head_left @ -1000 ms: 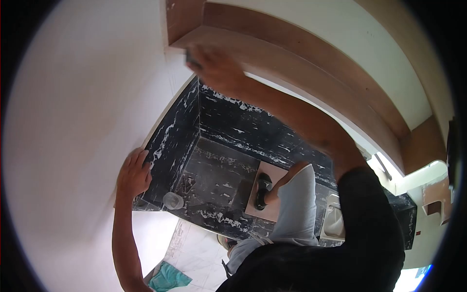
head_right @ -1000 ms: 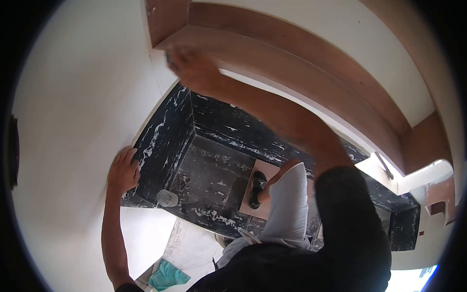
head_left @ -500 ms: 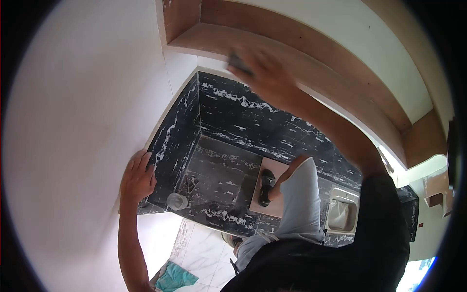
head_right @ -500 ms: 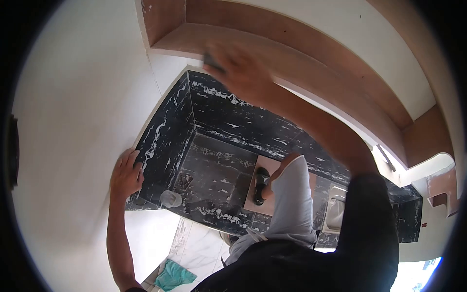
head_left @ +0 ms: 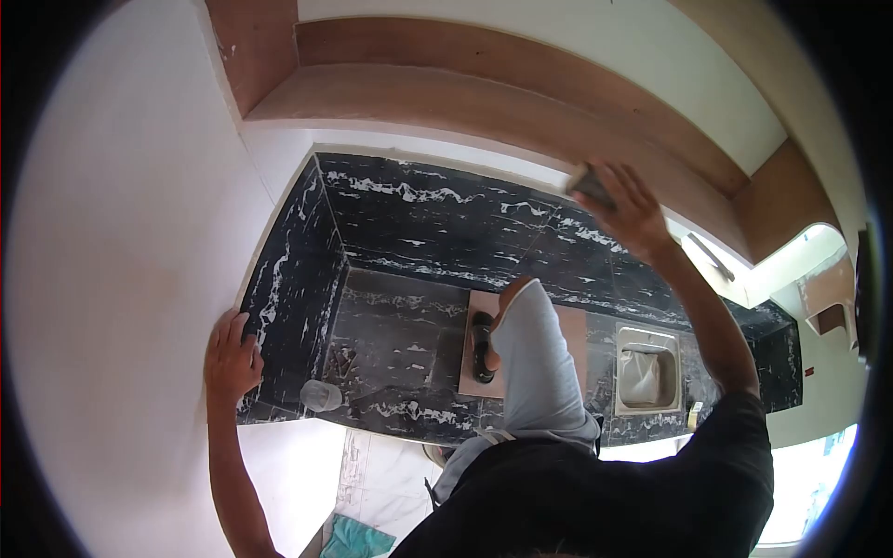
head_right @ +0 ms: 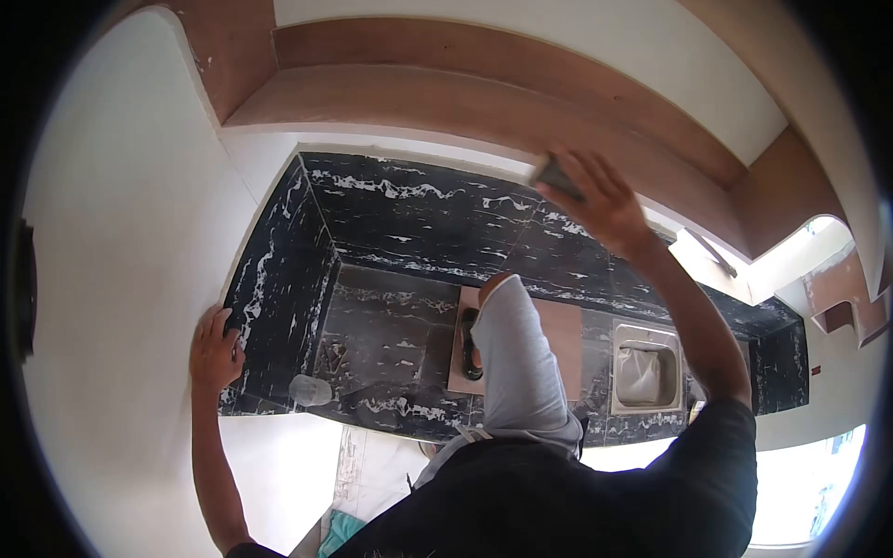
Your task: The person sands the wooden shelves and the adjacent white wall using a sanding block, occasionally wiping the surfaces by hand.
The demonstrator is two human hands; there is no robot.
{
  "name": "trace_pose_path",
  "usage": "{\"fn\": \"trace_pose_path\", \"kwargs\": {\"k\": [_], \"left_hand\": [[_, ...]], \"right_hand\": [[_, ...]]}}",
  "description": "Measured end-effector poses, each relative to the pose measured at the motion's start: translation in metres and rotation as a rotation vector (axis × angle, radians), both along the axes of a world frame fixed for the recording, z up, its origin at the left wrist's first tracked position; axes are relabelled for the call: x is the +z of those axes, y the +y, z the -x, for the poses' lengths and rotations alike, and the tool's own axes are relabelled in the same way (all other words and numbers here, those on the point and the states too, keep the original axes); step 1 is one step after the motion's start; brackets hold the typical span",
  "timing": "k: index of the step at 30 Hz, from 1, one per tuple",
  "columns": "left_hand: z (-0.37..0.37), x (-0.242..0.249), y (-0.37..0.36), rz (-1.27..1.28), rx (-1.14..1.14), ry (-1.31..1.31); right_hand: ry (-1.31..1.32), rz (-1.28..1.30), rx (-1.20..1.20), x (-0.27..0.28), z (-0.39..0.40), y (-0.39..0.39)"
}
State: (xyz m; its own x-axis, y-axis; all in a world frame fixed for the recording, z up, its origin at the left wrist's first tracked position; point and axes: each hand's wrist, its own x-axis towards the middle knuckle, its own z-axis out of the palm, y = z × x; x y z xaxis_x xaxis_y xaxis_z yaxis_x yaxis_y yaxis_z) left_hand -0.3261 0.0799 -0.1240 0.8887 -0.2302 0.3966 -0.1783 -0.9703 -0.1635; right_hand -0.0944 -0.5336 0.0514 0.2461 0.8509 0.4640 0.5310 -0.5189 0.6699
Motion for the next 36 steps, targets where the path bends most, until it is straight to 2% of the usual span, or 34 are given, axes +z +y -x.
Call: {"fn": "trace_pose_path", "kwargs": {"k": [2, 4, 7, 11, 12, 13, 14, 15, 16, 18, 21, 22, 23, 25, 26, 27, 30, 34, 36], "left_hand": [[0.000, 0.000, 0.000, -0.001, -0.003, 0.053], [-0.004, 0.004, 0.001, -0.008, -0.013, 0.073], [-0.005, 0.005, -0.002, -0.010, -0.019, 0.069], [-0.007, 0.005, 0.000, -0.013, -0.009, 0.069], [-0.006, 0.004, 0.000, -0.019, -0.009, 0.069], [-0.003, 0.004, 0.000, -0.023, -0.003, 0.084], [-0.002, 0.004, 0.000, -0.029, 0.001, 0.094], [-0.005, 0.005, 0.000, -0.036, 0.007, 0.092], [-0.004, 0.004, 0.000, -0.039, 0.001, 0.077], [-0.004, 0.003, -0.001, -0.048, -0.003, 0.078], [-0.003, 0.004, -0.001, -0.081, -0.020, 0.049], [0.000, 0.001, 0.000, -0.085, -0.011, 0.033], [0.002, -0.001, 0.000, -0.072, -0.016, 0.032], [0.002, -0.004, 0.003, -0.027, 0.001, 0.019], [0.002, -0.002, 0.004, -0.018, 0.000, 0.050], [0.004, -0.003, 0.006, 0.004, 0.035, 0.061], [-0.003, -0.002, 0.005, -0.015, 0.007, 0.070], [-0.001, -0.001, 0.007, -0.019, 0.026, 0.055], [0.000, -0.003, 0.005, -0.021, 0.038, 0.068]], "right_hand": [[-0.022, 0.037, -0.059, 0.001, 0.015, -0.069], [-0.001, 0.098, -0.097, 0.008, 0.027, -0.100], [0.002, 0.096, 0.014, 0.007, 0.010, -0.063], [0.058, 0.154, -0.009, -0.004, -0.023, 0.100], [0.029, 0.092, 0.078, -0.009, -0.038, 0.154], [0.136, 0.021, 0.195, -0.015, -0.054, 0.207], [0.071, 0.051, 0.126, -0.017, -0.056, 0.258], [-0.076, 0.028, 0.226, -0.013, -0.059, 0.301], [-0.078, -0.025, 0.248, -0.019, -0.069, 0.343], [-0.034, -0.140, 0.353, -0.021, -0.079, 0.393], [0.033, -0.129, 0.254, -0.014, -0.070, 0.389], [0.016, -0.022, 0.273, -0.015, -0.070, 0.358], [0.128, -0.069, 0.303, -0.024, -0.074, 0.324], [0.047, -0.011, 0.175, -0.012, -0.048, 0.237], [0.133, 0.001, 0.099, -0.004, -0.033, 0.203], [0.044, -0.032, 0.207, -0.010, -0.047, 0.169], [0.017, 0.055, 0.153, 0.000, -0.041, 0.204], [0.010, -0.017, 0.319, -0.011, -0.068, 0.372], [-0.207, -0.059, 0.402, -0.019, -0.082, 0.442]]}}
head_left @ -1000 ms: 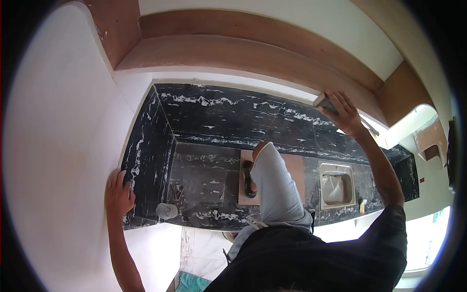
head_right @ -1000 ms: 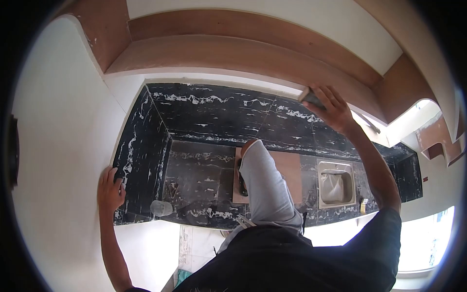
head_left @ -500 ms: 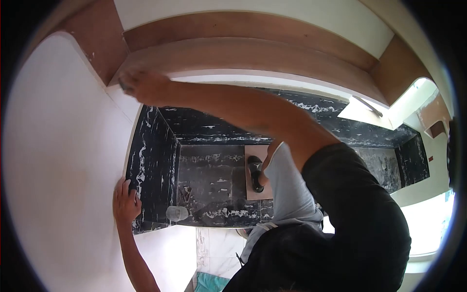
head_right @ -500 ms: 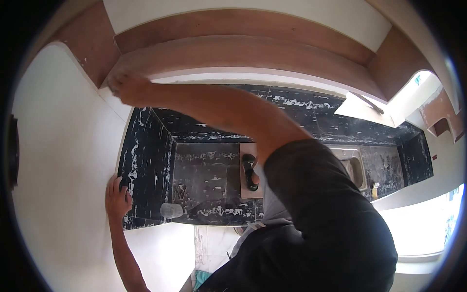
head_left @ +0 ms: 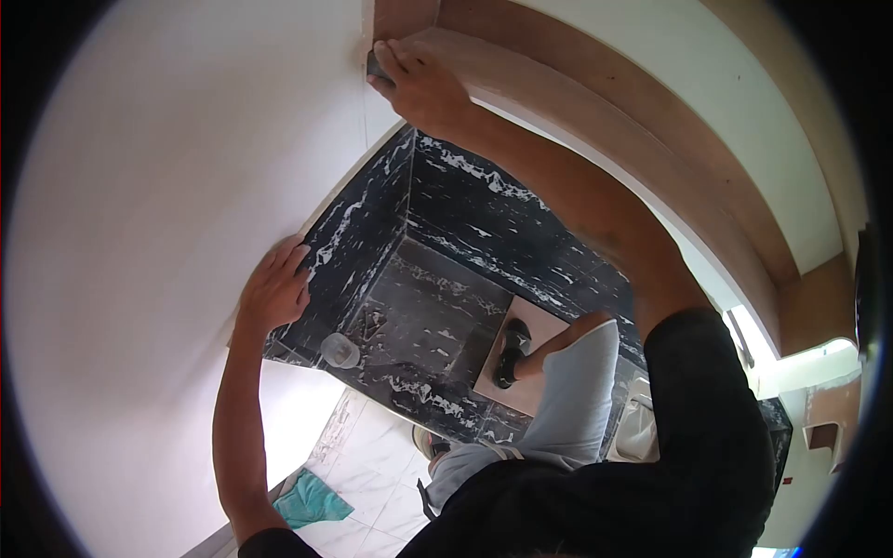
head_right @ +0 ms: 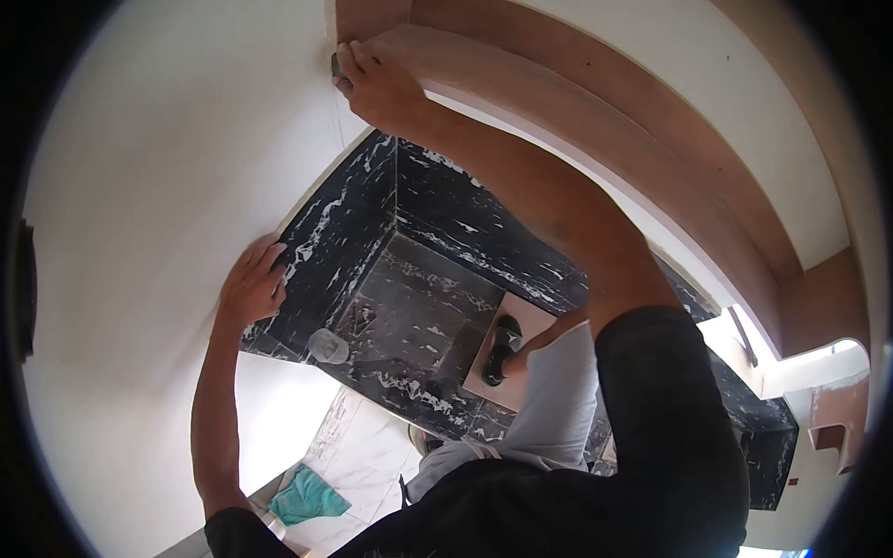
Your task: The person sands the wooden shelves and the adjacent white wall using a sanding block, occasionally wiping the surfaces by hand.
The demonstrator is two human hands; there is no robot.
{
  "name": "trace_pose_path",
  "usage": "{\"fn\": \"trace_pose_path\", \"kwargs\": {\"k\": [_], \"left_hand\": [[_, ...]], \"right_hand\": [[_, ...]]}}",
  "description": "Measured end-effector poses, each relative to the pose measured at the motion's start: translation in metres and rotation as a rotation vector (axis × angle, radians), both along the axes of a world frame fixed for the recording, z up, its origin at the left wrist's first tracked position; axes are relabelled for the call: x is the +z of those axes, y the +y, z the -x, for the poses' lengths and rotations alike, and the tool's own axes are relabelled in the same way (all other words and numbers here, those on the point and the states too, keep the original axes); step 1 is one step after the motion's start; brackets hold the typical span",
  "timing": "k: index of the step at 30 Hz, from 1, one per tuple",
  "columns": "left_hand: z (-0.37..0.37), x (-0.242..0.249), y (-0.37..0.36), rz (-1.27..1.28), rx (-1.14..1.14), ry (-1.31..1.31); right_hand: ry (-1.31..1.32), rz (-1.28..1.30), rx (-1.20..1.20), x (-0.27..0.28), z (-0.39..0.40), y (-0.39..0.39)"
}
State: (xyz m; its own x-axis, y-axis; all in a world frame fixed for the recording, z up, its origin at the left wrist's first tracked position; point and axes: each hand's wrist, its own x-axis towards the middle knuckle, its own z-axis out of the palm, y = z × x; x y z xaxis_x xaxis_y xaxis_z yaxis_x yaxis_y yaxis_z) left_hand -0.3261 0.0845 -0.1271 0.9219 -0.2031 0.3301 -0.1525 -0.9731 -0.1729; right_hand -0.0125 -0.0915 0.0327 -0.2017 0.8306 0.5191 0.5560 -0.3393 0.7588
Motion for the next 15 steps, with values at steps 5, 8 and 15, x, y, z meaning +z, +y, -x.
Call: {"fn": "trace_pose_path", "kwargs": {"k": [5, 8, 15], "left_hand": [[-0.001, 0.002, 0.001, -0.031, 0.013, -0.022], [0.000, 0.001, 0.001, -0.035, 0.014, -0.029], [-0.025, -0.002, -0.034, 0.357, 0.116, -0.238]], "right_hand": [[0.216, 0.027, 0.062, -0.013, 0.029, -0.038], [0.508, 0.071, 0.096, -0.060, 0.066, -0.112], [1.658, 0.061, -0.401, -0.201, 0.065, -0.214]]}}
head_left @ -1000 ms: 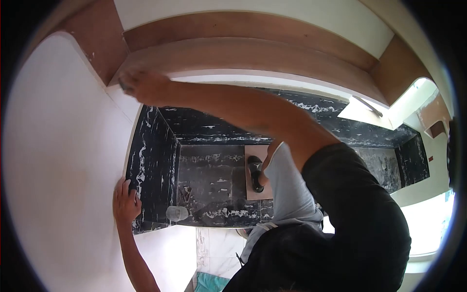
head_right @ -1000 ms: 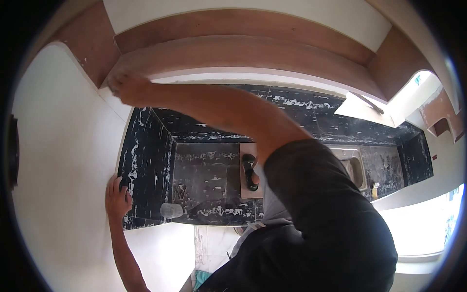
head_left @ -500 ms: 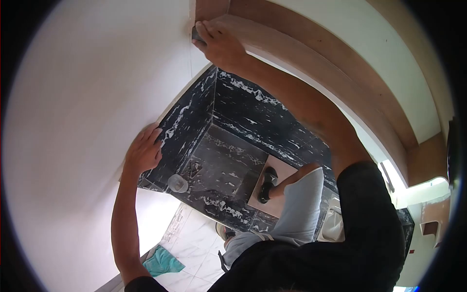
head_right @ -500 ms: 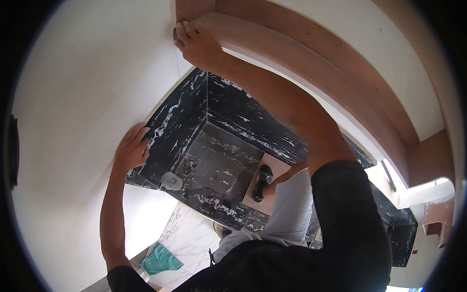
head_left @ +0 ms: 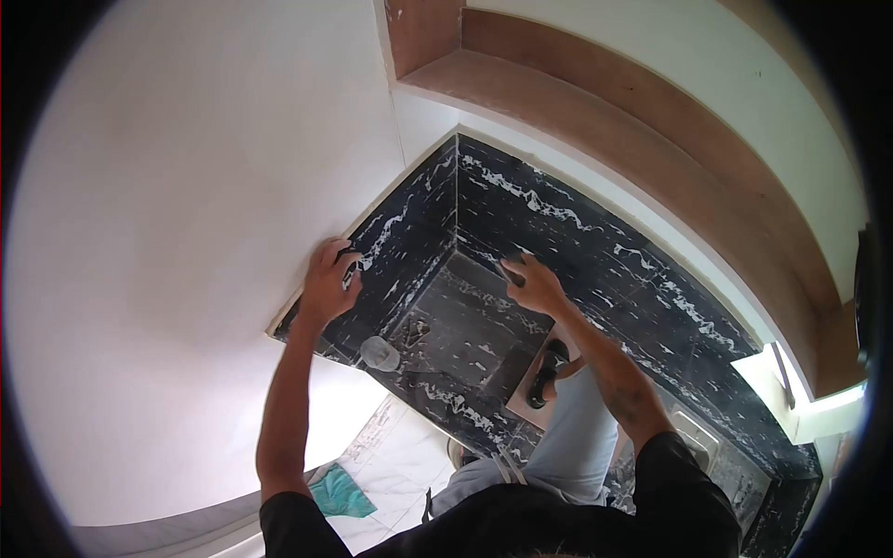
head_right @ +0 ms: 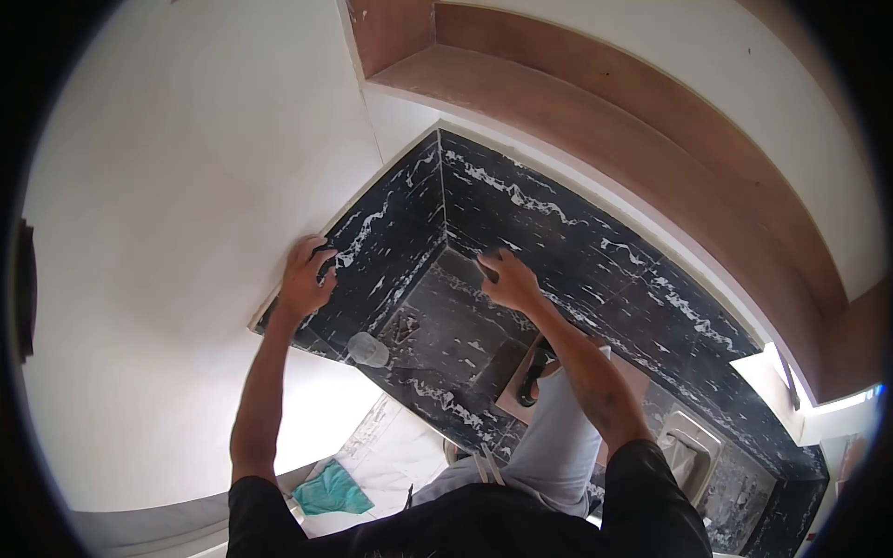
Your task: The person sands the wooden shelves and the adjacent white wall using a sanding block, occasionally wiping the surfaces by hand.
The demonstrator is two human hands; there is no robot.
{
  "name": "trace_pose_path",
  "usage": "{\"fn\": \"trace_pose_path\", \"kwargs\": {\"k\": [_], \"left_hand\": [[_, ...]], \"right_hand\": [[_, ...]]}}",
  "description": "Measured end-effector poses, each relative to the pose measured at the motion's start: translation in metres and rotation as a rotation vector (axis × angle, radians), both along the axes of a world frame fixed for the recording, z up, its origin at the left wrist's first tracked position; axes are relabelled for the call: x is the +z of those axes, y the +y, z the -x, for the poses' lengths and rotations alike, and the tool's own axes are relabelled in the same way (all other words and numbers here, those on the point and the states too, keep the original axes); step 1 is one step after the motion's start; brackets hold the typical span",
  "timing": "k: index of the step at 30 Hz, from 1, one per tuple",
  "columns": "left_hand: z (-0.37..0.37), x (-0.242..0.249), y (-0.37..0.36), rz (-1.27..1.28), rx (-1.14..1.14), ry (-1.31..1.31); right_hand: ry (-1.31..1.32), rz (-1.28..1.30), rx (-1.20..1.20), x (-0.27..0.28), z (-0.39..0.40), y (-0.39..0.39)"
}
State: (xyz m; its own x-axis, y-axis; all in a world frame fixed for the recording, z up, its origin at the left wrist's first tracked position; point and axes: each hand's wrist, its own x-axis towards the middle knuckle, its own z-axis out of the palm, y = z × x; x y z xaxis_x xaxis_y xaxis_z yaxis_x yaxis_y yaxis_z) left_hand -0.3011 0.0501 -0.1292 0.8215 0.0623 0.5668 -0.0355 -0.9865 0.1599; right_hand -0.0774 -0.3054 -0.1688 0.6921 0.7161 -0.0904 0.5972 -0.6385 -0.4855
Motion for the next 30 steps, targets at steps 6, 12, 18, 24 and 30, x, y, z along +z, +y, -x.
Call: {"fn": "trace_pose_path", "kwargs": {"k": [6, 12, 18, 24, 30], "left_hand": [[-0.079, 0.010, -0.055, 1.103, 0.023, -0.204], [-0.203, 0.131, -0.056, 2.085, -0.297, -0.421], [-0.243, 0.180, -0.053, 1.947, -0.276, -0.354], [-0.232, 0.189, -0.046, 2.009, -0.168, -0.287], [-0.235, 0.181, -0.064, 1.817, -0.003, -0.242]], "right_hand": [[0.455, -0.188, -0.163, -0.055, 0.000, -0.022], [0.346, -0.192, -0.051, -0.058, 0.000, -0.011], [0.170, -0.138, -0.054, -0.059, -0.006, -0.023], [0.073, -0.139, -0.050, -0.053, -0.021, -0.032], [0.055, -0.167, -0.017, -0.051, -0.016, -0.020]]}}
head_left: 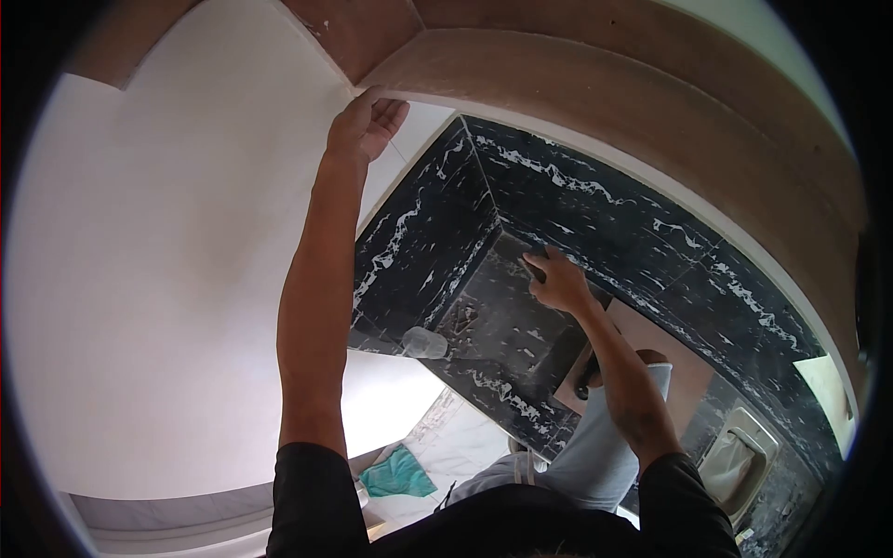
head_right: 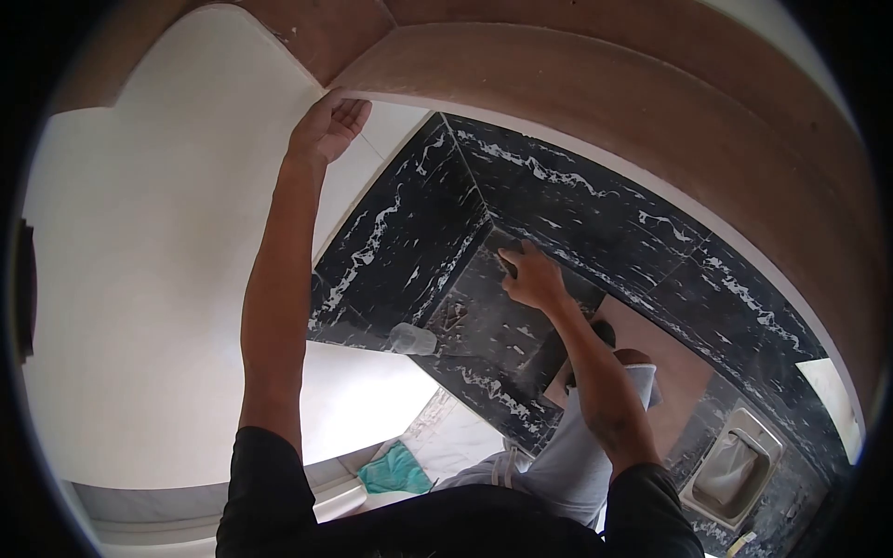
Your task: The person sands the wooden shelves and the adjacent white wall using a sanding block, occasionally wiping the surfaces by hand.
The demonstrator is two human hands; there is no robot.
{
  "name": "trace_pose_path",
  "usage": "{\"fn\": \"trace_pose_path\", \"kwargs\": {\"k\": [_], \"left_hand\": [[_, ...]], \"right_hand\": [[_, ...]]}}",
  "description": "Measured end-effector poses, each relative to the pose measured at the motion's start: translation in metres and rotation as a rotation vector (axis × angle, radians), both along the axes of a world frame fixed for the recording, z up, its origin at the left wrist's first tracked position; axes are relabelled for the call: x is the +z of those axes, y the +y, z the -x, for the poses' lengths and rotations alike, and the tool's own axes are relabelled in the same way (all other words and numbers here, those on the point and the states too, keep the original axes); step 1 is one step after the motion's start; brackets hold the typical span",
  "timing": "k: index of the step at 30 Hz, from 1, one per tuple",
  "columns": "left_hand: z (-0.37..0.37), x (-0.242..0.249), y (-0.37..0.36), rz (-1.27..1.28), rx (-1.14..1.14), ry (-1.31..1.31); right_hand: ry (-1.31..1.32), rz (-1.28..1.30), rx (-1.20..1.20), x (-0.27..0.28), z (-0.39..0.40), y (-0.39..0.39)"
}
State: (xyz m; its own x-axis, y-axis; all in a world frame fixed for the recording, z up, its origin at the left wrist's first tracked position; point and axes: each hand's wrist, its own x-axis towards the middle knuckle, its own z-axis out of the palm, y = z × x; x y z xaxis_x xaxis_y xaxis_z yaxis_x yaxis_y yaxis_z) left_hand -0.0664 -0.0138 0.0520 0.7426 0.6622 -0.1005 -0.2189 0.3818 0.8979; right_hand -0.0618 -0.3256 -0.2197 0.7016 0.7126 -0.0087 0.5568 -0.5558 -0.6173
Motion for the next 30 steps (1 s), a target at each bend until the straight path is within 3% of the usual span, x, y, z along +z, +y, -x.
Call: {"fn": "trace_pose_path", "kwargs": {"k": [9, 18, 26, 30], "left_hand": [[0.004, 0.003, 0.006, -0.098, -0.015, 0.142], [-0.005, 0.006, 0.029, 0.118, 0.152, -0.082], [-0.002, 0.005, 0.027, 0.142, 0.103, -0.086], [0.008, 0.002, 0.016, 0.133, -0.095, -0.114]], "right_hand": [[0.026, 0.053, 0.053, 0.013, 0.010, 0.009], [-0.049, -0.064, 0.013, 0.004, 0.009, -0.001], [-0.038, -0.032, 0.025, 0.018, 0.009, -0.005], [-0.097, -0.053, 0.027, 0.016, 0.016, -0.001]]}}
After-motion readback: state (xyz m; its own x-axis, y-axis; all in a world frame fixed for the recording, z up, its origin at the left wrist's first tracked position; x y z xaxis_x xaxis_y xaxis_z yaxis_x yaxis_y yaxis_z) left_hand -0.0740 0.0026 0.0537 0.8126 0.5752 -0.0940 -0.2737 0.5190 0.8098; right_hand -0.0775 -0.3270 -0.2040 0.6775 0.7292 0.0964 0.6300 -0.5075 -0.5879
